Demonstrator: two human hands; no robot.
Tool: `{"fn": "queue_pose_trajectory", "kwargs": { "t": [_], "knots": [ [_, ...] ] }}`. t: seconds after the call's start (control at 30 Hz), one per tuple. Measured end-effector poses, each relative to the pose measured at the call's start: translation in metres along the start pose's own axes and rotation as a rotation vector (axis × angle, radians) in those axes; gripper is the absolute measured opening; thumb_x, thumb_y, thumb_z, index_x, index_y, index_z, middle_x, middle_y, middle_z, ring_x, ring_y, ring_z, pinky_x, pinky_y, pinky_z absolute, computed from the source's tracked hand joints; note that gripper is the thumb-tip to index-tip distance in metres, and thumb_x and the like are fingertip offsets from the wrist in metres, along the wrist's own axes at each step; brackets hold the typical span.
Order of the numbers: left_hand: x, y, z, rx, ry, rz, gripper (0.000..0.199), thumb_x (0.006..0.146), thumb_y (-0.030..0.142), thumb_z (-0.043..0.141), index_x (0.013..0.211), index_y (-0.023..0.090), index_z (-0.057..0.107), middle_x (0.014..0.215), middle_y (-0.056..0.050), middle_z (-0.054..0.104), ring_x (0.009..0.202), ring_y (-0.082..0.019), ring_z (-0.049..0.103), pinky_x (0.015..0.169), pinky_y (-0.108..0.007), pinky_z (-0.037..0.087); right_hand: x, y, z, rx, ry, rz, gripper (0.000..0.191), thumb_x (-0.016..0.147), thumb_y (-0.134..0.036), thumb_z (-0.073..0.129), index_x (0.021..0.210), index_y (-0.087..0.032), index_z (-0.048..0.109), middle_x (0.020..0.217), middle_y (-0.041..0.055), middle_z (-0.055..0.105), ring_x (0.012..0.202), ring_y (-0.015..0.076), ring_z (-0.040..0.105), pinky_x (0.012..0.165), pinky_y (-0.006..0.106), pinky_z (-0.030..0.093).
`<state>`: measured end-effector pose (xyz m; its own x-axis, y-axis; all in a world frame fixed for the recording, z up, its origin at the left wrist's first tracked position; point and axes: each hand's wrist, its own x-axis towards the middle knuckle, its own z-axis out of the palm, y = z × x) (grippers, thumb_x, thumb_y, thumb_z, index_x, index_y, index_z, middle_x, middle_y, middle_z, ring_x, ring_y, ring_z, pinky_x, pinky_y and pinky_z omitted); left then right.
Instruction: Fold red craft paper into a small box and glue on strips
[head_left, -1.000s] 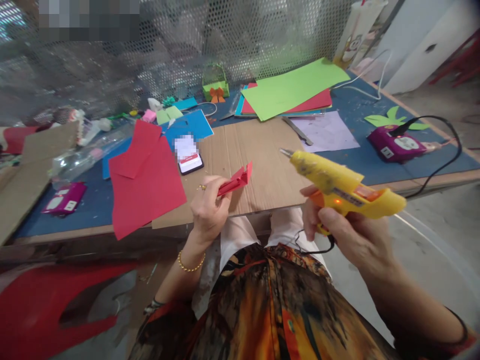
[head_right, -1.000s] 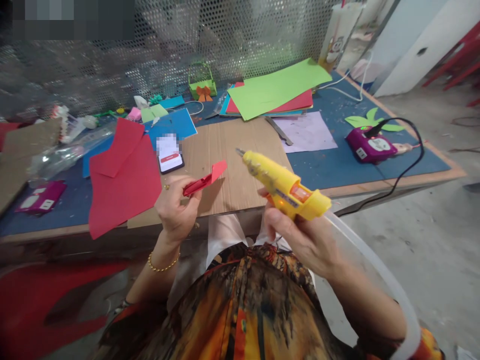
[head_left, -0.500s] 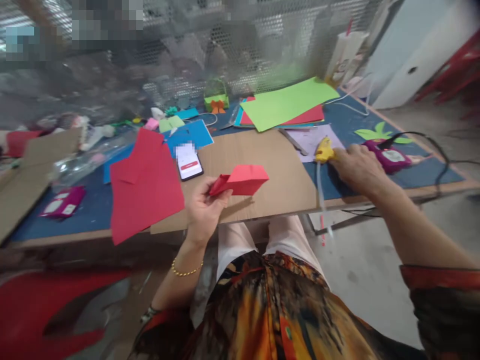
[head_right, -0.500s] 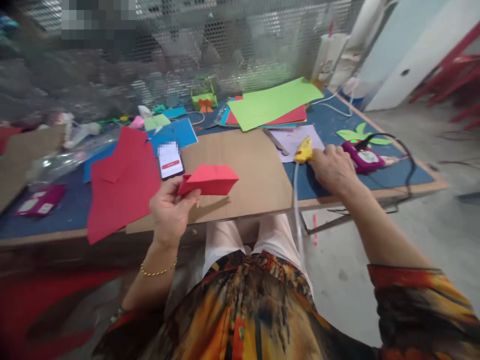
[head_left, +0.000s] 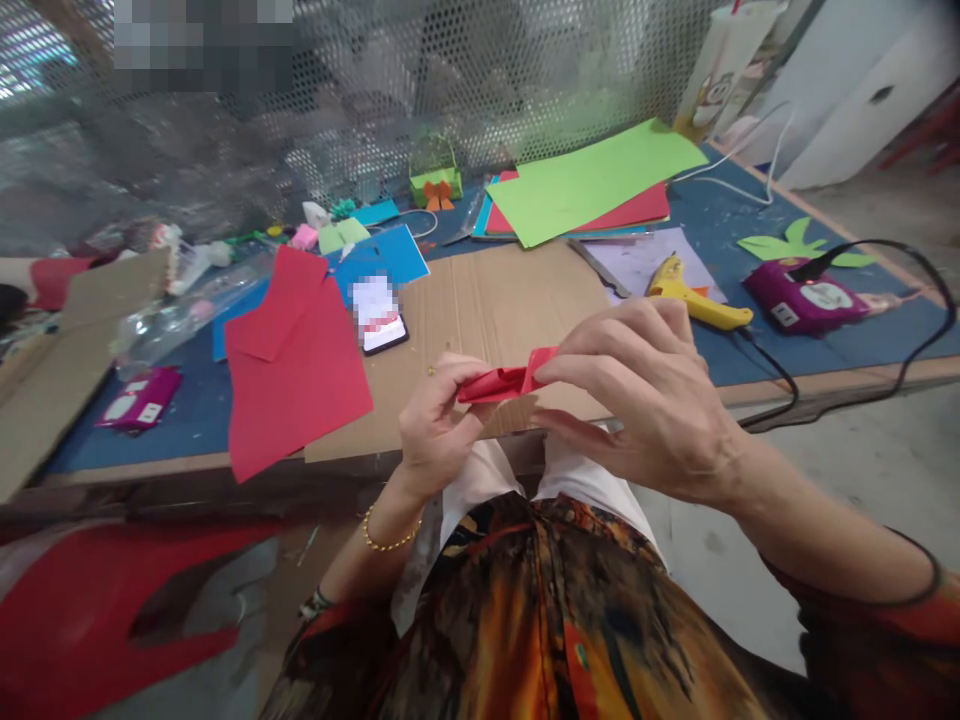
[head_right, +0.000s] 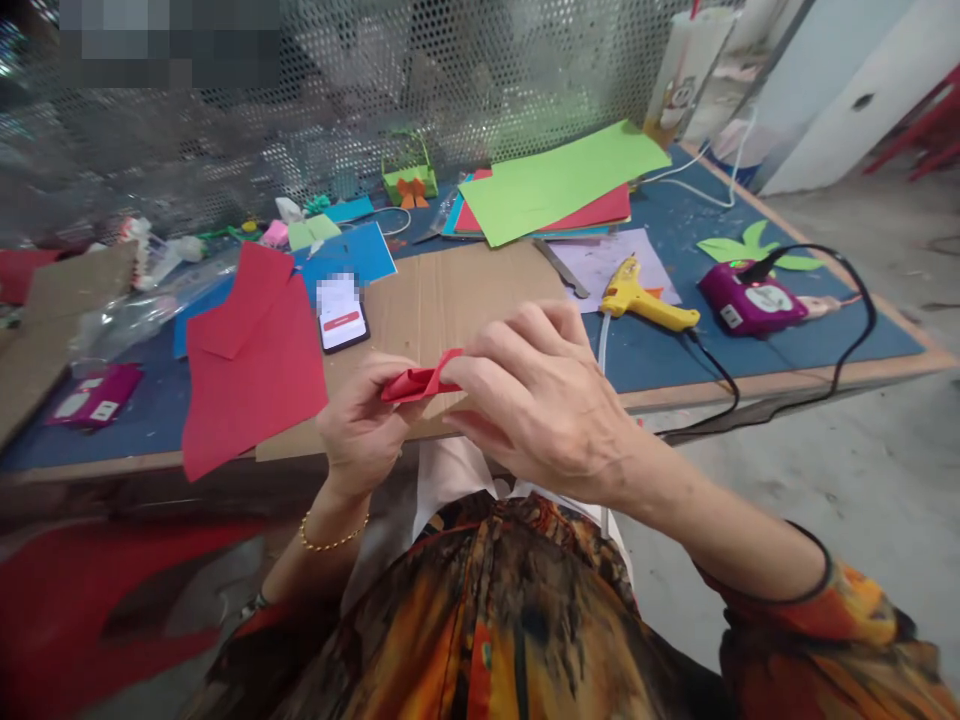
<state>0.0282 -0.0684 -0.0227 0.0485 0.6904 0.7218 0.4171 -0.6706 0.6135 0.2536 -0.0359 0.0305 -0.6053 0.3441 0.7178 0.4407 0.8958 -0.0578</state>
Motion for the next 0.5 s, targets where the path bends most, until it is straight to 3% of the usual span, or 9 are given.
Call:
{"fn": "queue_pose_trajectory", "kwargs": {
  "t": [0.1, 0.2, 0.37, 0.5],
  "knots": [
    [-0.0002, 0.0029, 0.0004, 0.014, -0.037, 0.028, 0.014, 0.097, 0.013, 0.070, 0.108, 0.022, 0.072, 0.096, -0.003, 0.075, 0.089, -0.016, 0.071, 0.078, -0.029, 0.059, -0.0025, 0.0009, -0.0011, -0.014, 0.025, 0.035, 0.020, 0.102, -0.039, 0.069, 0.116, -0.026, 0.068, 0.106, 0.0062, 0.072, 0.097, 0.0250, 0.062, 0.086, 0.043, 0.042],
    [-0.0006, 0.0044, 0.0015, -0.007, -0.044, 0.054, 0.017, 0.096, 0.012, 0.070, 0.109, 0.022, 0.072, 0.096, -0.003, 0.076, 0.090, -0.017, 0.072, 0.079, -0.030, 0.060, -0.0027, -0.0010, -0.0030, -0.054, 0.027, 0.044, 0.015, 0.102, -0.040, 0.066, 0.108, -0.026, 0.068, 0.112, 0.0072, 0.073, 0.099, 0.0259, 0.062, 0.088, 0.044, 0.041],
    [-0.0037, 0.0061, 0.0043, -0.013, -0.059, 0.017, 0.018, 0.095, 0.010, 0.070, 0.108, 0.022, 0.072, 0.098, -0.003, 0.076, 0.089, -0.016, 0.072, 0.079, -0.028, 0.060, -0.0035, -0.0040, -0.0010, -0.090, -0.027, 0.048, 0.018, 0.103, -0.035, 0.064, 0.088, -0.025, 0.066, 0.088, 0.0027, 0.069, 0.083, 0.0203, 0.055, 0.079, 0.040, 0.036],
    [-0.0060, 0.0080, 0.0052, -0.020, -0.059, 0.034, 0.020, 0.095, 0.009, 0.070, 0.110, 0.022, 0.071, 0.099, -0.002, 0.076, 0.092, -0.017, 0.072, 0.081, -0.029, 0.060, -0.0028, -0.0025, -0.0016, -0.088, -0.051, 0.006, 0.020, 0.103, -0.032, 0.064, 0.084, -0.023, 0.065, 0.082, 0.0021, 0.066, 0.079, 0.0192, 0.051, 0.075, 0.038, 0.032]
  ]
}}
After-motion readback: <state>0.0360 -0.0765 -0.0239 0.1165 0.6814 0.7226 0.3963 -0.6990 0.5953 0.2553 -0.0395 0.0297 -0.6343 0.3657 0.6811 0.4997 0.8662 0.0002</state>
